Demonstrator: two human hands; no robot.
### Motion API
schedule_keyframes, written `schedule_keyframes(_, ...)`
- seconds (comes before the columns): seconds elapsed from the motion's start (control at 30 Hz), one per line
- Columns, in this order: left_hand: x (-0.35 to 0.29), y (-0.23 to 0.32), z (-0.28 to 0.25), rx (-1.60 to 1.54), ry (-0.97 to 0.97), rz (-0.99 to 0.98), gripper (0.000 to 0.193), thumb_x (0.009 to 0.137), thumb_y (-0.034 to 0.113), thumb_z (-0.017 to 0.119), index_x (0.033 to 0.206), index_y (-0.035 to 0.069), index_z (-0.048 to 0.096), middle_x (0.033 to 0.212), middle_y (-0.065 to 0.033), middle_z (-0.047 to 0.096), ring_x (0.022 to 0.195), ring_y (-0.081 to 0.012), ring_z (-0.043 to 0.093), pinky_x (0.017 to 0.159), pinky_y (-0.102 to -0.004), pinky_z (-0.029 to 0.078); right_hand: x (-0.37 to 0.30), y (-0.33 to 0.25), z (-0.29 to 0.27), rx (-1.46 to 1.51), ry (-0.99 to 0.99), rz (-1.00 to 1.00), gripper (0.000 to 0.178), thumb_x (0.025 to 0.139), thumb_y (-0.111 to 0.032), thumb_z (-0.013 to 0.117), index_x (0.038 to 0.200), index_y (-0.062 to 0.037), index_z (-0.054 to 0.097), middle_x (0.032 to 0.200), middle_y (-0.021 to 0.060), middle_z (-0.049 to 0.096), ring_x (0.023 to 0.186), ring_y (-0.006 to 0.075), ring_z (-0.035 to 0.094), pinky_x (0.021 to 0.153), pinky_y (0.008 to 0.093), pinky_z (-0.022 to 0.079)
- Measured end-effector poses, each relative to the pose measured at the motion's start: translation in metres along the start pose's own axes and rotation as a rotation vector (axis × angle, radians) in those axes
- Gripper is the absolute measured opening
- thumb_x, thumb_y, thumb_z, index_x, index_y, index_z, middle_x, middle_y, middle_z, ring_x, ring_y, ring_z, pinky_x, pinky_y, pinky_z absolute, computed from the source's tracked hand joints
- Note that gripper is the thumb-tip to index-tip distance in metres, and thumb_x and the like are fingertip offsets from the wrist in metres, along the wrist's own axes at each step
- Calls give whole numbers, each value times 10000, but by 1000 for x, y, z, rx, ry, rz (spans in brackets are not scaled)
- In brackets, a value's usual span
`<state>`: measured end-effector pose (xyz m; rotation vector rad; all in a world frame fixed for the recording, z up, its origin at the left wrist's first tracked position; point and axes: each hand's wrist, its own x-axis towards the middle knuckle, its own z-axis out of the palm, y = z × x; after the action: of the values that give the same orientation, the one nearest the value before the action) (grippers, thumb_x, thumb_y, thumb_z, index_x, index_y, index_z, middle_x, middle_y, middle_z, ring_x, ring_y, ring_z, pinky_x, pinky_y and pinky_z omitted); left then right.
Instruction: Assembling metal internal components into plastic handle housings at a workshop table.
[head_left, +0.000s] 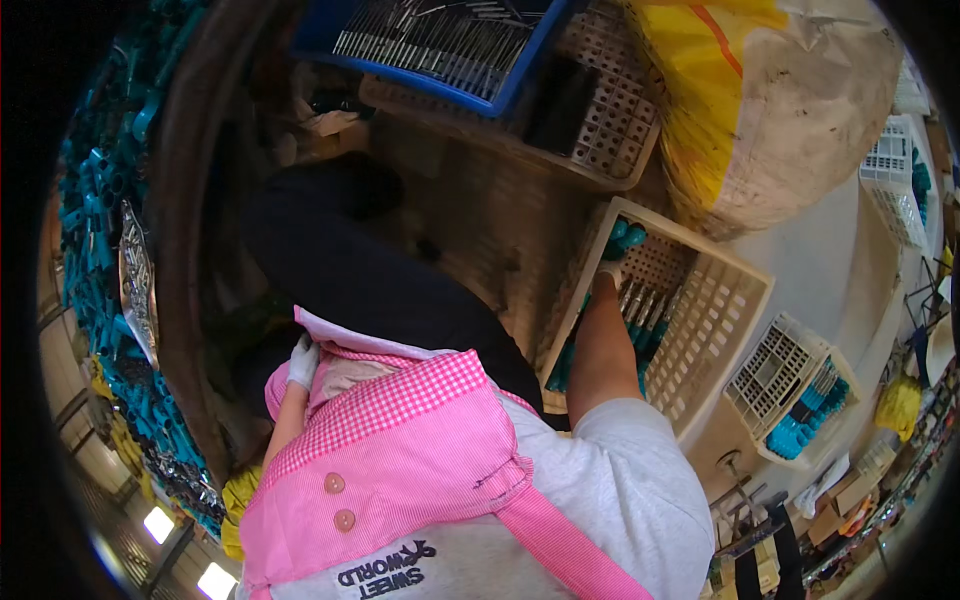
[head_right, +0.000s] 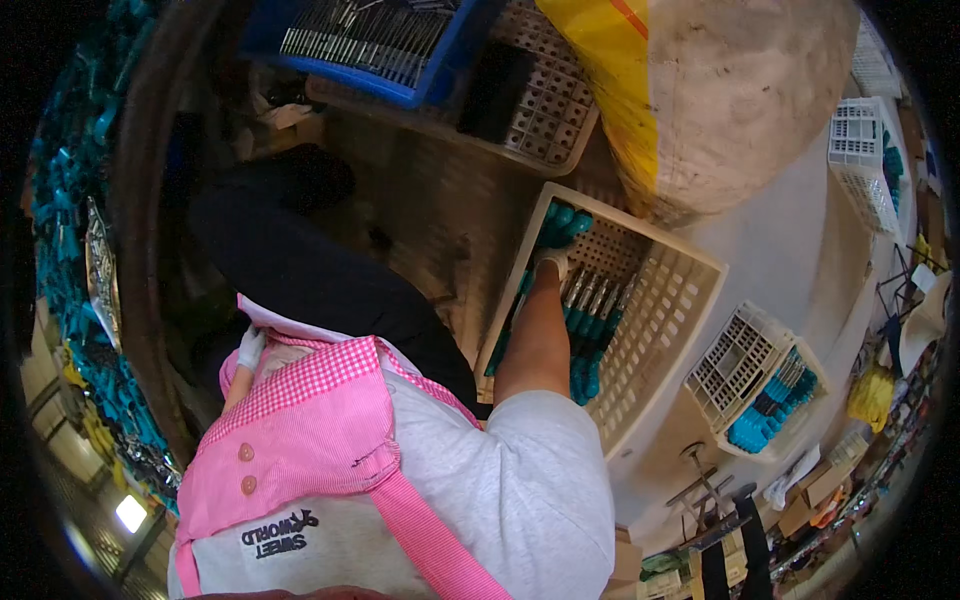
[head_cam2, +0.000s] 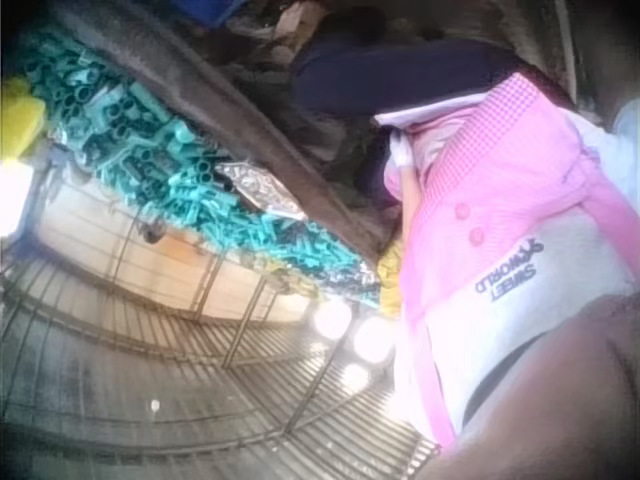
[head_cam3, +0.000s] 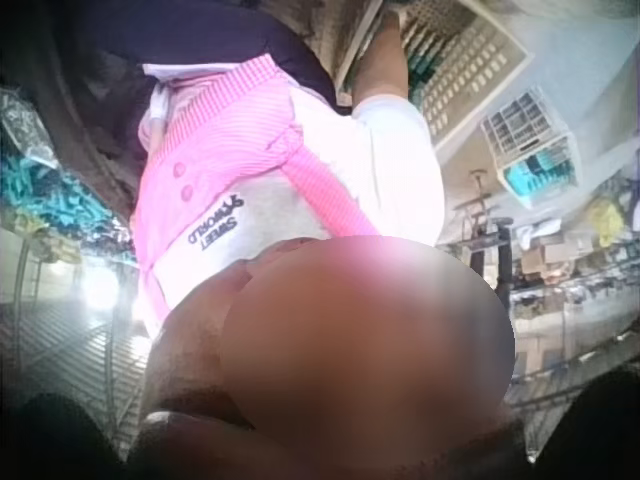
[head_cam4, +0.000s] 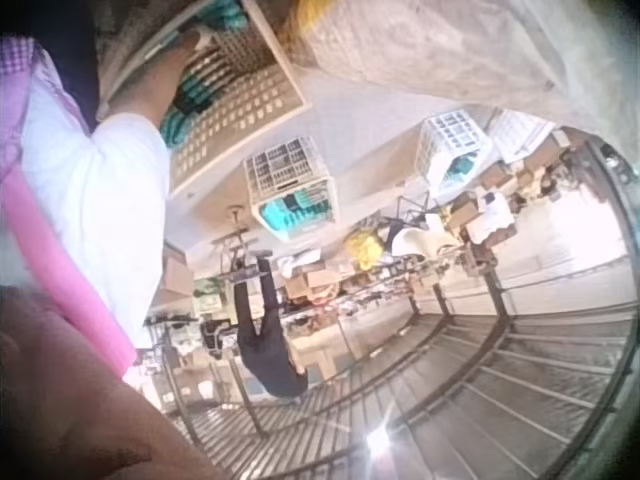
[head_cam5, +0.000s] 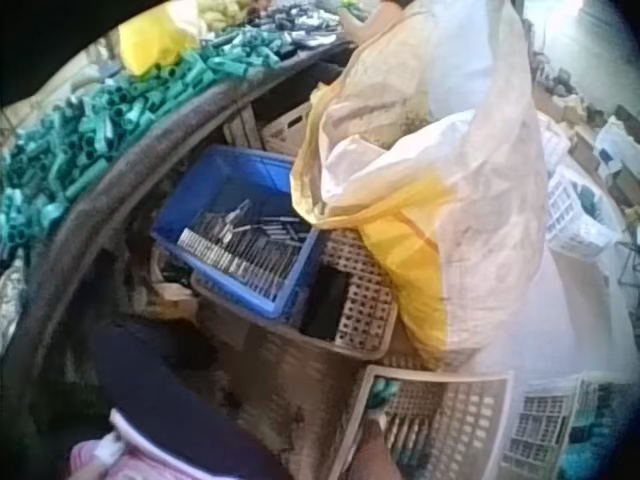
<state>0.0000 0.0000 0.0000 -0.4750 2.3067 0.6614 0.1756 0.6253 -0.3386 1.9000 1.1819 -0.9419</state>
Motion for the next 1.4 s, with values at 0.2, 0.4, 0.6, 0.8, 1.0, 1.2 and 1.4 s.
schedule_keyframes(0.2, -25, 36, 2, 174, 7, 145, 426, 873, 170, 497, 1259, -9, 486, 1205, -235, 564, 1123, -345, 544, 959, -368, 414, -47, -104, 32, -743, -34, -582, 531, 865, -233, 595, 1351, -117, 416, 1230, 170, 522, 1080, 236, 534, 921, 381, 432)
schedule_keyframes(0.4, -29, 75, 20, 27, 93, 185, 413, 892, 294, 495, 1208, 33, 548, 1180, -213, 583, 1129, -344, 536, 961, -377, 416, -141, 128, 8, -428, 98, -1278, 406, 870, -167, 576, 1251, -76, 471, 1123, 153, 528, 983, 222, 527, 865, 362, 435)
schedule_keyframes(0.6, -97, 138, -49, -269, 752, 534, 203, 859, 80, 532, 1044, 23, 593, 845, -98, 660, 818, -240, 636, 754, -327, 489, -219, 113, -60, 39, 77, -1787, 285, 875, -101, 557, 1151, -35, 527, 1017, 137, 534, 886, 209, 519, 808, 343, 437)
schedule_keyframes(0.8, -140, 168, -151, -145, 1538, 977, 141, 781, -42, 553, 913, 5, 573, 801, -113, 594, 735, -293, 581, 676, -365, 473, -499, -11, -23, 436, -117, -2062, 74, 867, -3, 534, 938, -5, 555, 888, 99, 544, 793, 186, 522, 736, 296, 443)
schedule_keyframes(1.0, -96, 170, -282, 19, 1483, 780, 292, 797, 60, 585, 1088, 78, 609, 1097, -115, 617, 1037, -308, 568, 927, -398, 442, -717, -94, 40, -199, -443, -2643, 84, 789, 28, 592, 864, -2, 571, 787, 153, 584, 693, 307, 588, 639, 333, 472)
schedule_keyframes(1.2, -26, 203, -332, 364, 1165, 748, 498, 818, 295, 633, 1293, 220, 506, 1218, -127, 546, 1151, -307, 494, 993, -401, 388, -885, -137, 130, -300, -362, -2843, 105, 796, -36, 610, 899, -32, 584, 843, 131, 601, 730, 291, 595, 656, 349, 478)
schedule_keyframes(1.4, 5, 181, -381, 57, 1538, 802, 305, 830, 215, 587, 1133, 220, 621, 939, -115, 605, 865, -317, 599, 754, -410, 511, -954, -184, 201, -347, 45, -2891, 83, 829, -180, 572, 826, -102, 599, 788, 101, 639, 724, 298, 625, 647, 391, 494)
